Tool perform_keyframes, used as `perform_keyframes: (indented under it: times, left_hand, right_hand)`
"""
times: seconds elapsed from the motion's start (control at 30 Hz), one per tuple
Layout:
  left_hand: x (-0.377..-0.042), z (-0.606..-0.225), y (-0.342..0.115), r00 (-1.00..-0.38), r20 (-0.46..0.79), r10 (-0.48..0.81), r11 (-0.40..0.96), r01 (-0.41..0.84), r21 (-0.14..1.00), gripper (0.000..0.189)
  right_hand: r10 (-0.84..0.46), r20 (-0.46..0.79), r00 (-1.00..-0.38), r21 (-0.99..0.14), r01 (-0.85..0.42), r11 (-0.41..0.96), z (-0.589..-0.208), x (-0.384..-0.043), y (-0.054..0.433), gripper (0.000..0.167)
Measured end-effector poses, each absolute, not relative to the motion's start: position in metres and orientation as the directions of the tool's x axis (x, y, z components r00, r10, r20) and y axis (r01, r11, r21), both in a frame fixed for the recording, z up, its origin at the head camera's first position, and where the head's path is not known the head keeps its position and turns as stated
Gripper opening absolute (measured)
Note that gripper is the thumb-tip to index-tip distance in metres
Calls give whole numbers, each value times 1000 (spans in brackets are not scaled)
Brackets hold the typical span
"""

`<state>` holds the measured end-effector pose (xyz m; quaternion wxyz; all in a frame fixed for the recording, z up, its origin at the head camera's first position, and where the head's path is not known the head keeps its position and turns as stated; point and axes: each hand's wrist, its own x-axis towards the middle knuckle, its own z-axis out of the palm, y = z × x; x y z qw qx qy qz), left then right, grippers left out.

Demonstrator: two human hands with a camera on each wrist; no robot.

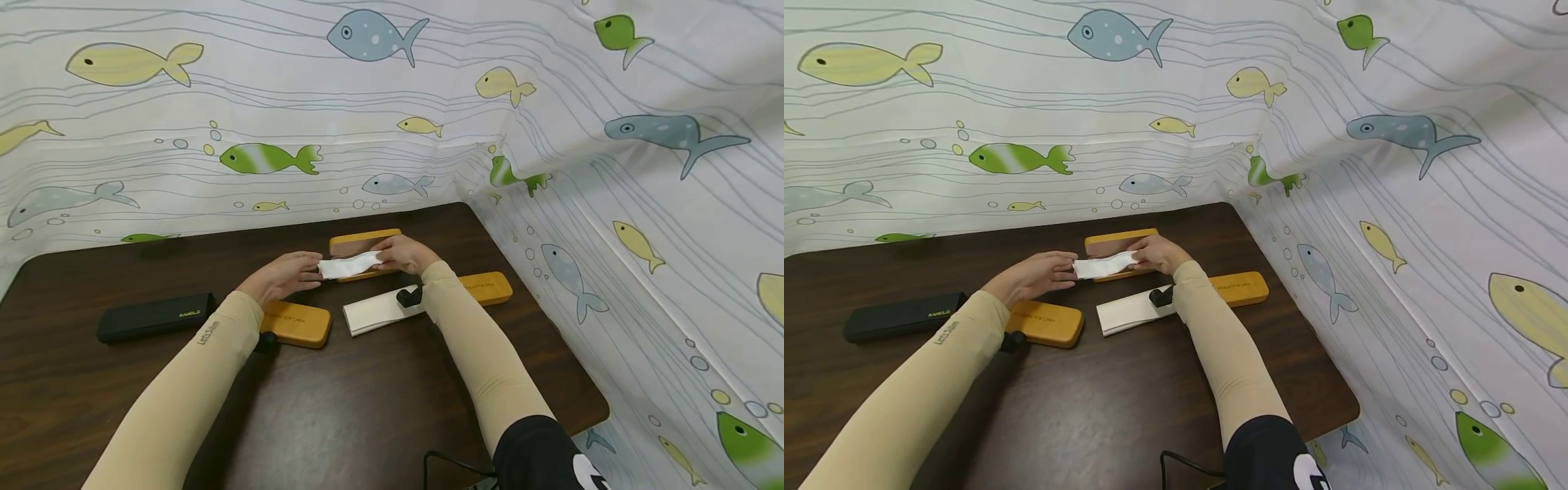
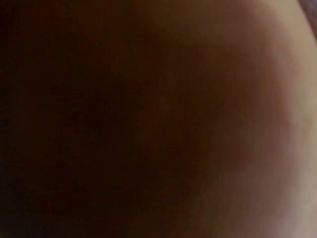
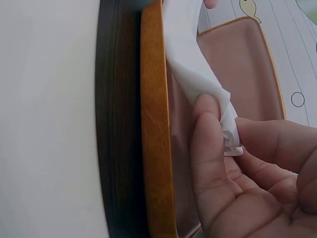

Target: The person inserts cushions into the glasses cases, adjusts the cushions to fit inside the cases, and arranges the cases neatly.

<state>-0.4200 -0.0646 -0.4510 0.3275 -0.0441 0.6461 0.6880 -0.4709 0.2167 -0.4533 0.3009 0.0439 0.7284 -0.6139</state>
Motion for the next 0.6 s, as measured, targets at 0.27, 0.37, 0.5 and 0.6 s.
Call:
perform_keyframes:
  times: [0.27,0.37,0.5,0.6]
  left_hand:
    - [-419,-452,-63,-779,-464,421,27,-501,865,55]
    - [-419,-451,-62,-783,-455,424,22,-494,869,54]
    - [-417,-450,-61,-784,-440,438,33,-475,879,54]
    - [-417,-451,-60,-786,-432,443,38,-465,885,53]
  right_hand:
    - [-273,-509,-816,-854,440,279,-453,-473,224,39]
    - [-259,-505,-823,-853,431,296,-453,-474,226,38]
    - [-247,-502,-829,-846,412,338,-453,-475,228,38]
    - [-233,-499,-835,-836,393,382,-453,-476,229,37]
